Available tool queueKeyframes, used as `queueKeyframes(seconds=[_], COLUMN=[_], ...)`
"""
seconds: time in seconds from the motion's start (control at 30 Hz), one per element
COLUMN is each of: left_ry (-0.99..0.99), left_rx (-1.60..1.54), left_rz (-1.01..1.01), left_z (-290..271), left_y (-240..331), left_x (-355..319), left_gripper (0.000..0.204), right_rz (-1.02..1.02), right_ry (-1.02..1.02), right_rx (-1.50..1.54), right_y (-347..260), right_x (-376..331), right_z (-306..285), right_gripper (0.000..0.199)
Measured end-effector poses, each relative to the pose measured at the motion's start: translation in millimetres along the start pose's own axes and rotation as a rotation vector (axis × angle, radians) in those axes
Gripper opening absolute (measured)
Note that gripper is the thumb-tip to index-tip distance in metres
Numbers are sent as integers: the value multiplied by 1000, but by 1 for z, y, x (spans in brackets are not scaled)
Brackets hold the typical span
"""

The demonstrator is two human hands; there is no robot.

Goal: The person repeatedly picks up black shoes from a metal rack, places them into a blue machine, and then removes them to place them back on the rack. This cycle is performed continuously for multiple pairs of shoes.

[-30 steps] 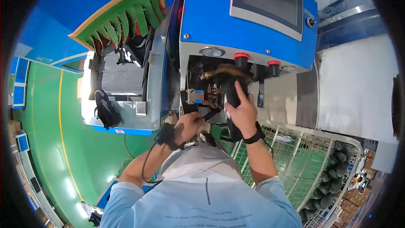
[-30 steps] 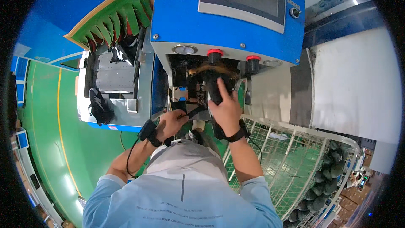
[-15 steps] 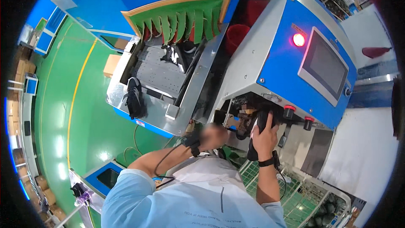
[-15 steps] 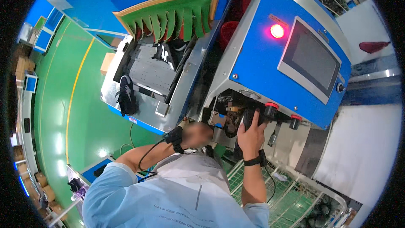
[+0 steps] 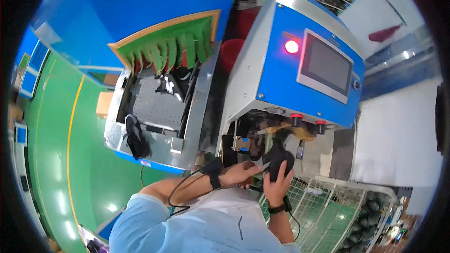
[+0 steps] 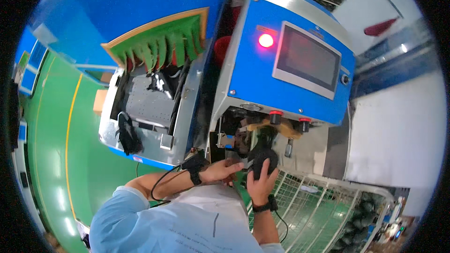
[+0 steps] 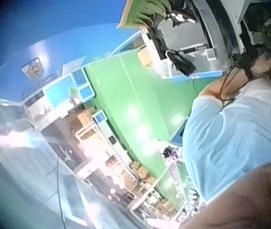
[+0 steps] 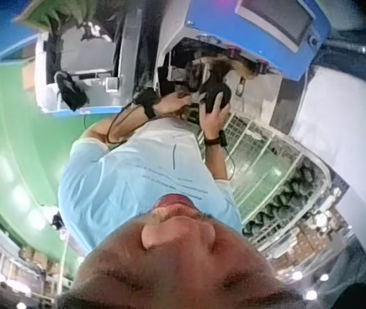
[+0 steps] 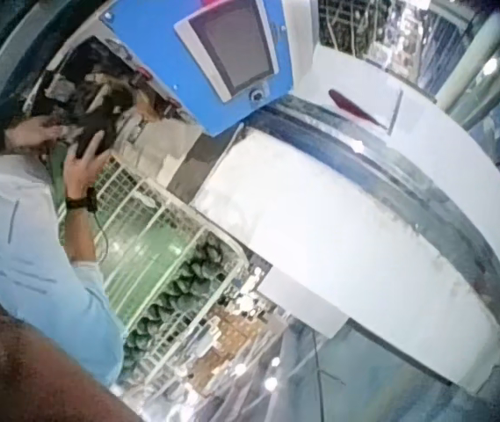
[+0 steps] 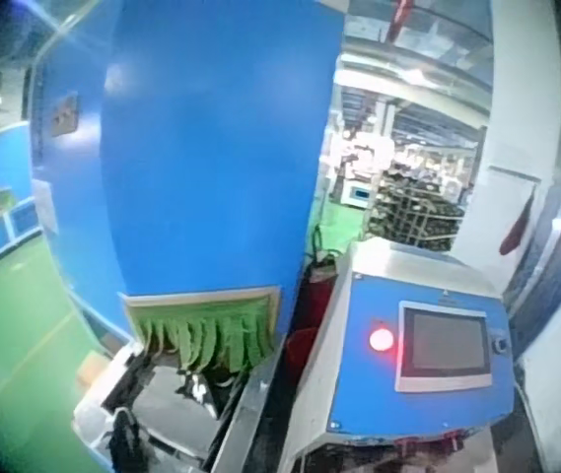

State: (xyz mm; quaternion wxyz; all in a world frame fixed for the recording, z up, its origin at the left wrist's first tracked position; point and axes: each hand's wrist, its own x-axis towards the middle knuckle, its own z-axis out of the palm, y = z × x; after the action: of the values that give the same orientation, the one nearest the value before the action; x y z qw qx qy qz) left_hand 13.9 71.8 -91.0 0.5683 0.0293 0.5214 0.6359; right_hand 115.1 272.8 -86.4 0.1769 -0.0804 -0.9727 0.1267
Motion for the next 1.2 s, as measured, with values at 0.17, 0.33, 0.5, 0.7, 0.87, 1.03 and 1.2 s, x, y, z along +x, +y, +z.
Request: queueKeyframes(seconds=[0.17, 0.33, 0.5, 0.7, 0.87, 1.03, 1.2], left_ry=[-423, -222, -12, 199, 233, 151, 97], left_rx=[-465, -328, 313, 14, 252, 382, 313], left_rz=[-399, -342, -149, -66, -123, -123, 1], left_z=[-3, 0, -16, -49, -3, 46, 81], left_y=[-23, -36, -73, -54, -28, -25, -3], left_x=[16, -1, 6, 2, -17, 1, -18], left_gripper=[80, 43, 35, 38, 61, 54, 41], right_rz=[-52, 770, 927, 495, 862, 1243, 1286], right_ry=[-434, -531, -266, 134, 788, 814, 779], right_rx=[191, 735, 1431, 868, -94, -446, -325], right_y=[-46, -1, -14, 30, 88, 195, 283], right_x=[-27, -5, 6, -68, -173, -244, -308], right_z=[-108, -71, -12, -143, -323, -440, -497], right_gripper=[75, 96, 72, 81, 79, 76, 63])
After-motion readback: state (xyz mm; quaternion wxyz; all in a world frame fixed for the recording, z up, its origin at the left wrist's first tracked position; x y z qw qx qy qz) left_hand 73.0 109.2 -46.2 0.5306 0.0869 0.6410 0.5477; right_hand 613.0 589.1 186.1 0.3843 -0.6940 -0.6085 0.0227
